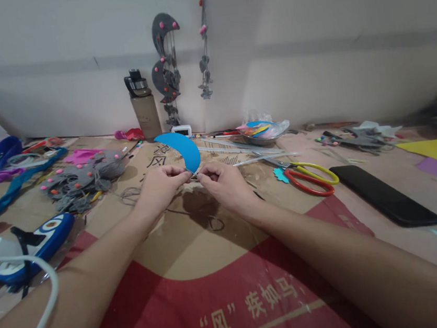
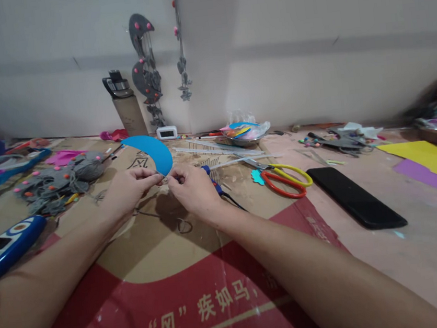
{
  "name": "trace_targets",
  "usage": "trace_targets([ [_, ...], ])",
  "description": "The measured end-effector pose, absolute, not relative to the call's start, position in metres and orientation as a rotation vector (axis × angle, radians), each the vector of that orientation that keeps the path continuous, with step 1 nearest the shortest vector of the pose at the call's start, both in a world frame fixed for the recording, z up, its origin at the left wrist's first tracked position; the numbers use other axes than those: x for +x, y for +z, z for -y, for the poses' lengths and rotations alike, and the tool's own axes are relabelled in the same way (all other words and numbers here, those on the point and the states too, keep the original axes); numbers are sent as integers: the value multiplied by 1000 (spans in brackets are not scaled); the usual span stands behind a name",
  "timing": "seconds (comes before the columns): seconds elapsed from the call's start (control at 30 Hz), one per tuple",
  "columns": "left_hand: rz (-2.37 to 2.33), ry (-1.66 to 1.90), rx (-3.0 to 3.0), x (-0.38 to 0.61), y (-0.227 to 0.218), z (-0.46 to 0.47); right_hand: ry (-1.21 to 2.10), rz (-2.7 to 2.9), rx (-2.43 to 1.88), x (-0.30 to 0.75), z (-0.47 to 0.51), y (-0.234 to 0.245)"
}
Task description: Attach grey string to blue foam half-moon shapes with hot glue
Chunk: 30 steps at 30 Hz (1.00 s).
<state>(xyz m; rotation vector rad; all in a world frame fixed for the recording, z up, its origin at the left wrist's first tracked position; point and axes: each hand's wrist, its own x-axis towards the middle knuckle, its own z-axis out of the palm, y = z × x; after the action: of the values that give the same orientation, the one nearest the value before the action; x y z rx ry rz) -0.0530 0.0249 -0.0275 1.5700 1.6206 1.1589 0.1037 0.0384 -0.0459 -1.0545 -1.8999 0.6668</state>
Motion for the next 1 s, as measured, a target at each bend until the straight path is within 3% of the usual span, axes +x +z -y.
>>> trace_targets([
  [0.6,-1434,1164,1423,-54,-33,-28,639,1844,-1114,106,-45,-51],
  [1.0,-1704,1102,1701,-54,-25,-24,522,2018,-940,102,-28,-39],
])
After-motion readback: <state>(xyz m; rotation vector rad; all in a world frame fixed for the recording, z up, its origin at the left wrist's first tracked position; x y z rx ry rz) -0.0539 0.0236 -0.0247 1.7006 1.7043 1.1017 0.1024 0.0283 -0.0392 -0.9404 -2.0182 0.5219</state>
